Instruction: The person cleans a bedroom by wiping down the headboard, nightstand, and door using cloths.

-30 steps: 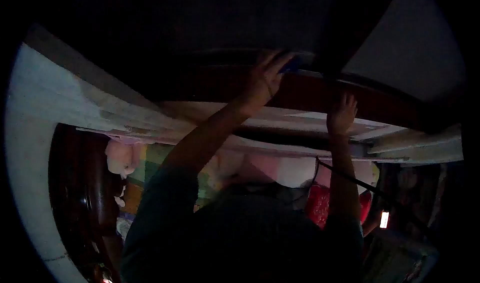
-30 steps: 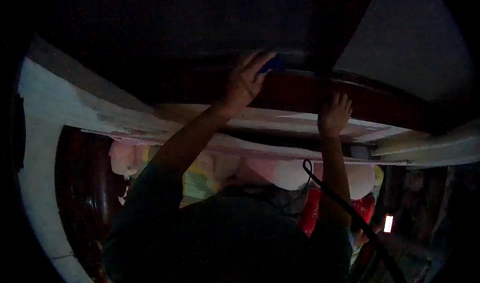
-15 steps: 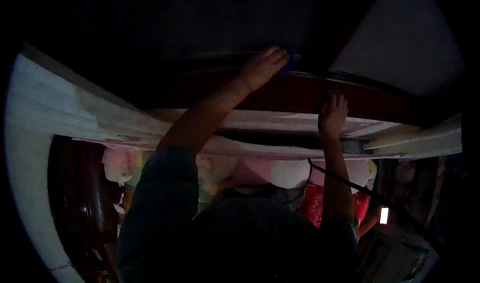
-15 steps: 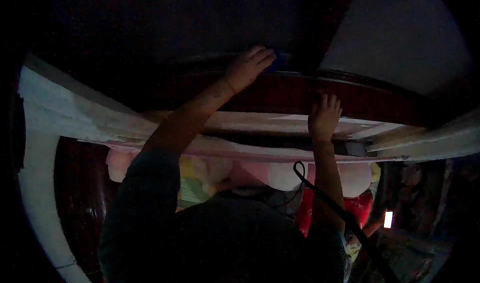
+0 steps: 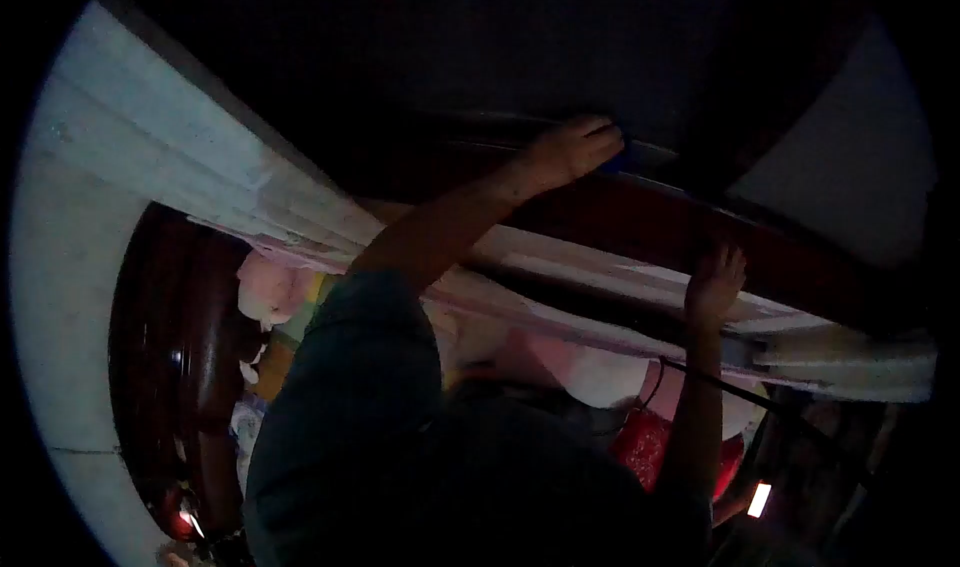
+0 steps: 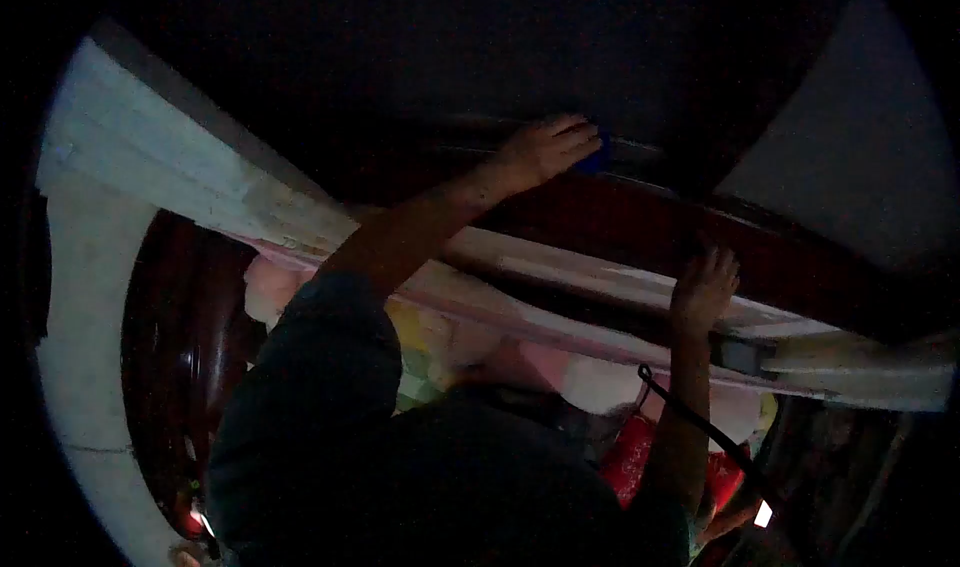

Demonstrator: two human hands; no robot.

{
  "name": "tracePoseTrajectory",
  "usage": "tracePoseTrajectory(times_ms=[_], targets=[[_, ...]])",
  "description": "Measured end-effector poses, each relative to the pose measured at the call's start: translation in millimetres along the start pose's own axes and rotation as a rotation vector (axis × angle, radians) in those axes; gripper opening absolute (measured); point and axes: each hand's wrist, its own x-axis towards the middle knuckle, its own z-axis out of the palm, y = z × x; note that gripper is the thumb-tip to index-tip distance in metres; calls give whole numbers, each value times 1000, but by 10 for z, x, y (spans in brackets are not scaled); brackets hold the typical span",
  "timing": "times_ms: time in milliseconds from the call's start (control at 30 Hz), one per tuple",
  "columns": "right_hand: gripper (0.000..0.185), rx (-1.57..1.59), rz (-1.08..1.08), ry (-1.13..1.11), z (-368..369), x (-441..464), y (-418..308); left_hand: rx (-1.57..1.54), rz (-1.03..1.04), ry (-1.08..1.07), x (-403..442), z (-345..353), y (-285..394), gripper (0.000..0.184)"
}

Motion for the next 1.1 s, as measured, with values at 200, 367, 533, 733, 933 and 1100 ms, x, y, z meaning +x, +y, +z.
tracePoseTrajectory(times_ms=[200,367,533,733,933,1100], targets=[[22,240,-51,30,27,71,62,148,-237,-137,-1176,-515,-570,47],[20,295,-49,28,87,178,-83,157,-540,-216,-1611,-825,-778,47],[19,180,-124,-37,17,290,90,121,-764,-109,-1819,-1113,-953,45],[20,57,-107,48,-15,314,341,205,-1095,-103,-2745,-1026,-1579,44],[30,49,29,-101,-102,422,421,427,-1009,-13,-3264,-1130,-1974,40],[25,34,-48,24,28,387,573,187,-1469,97,-3800,-1053,-2461,37]])
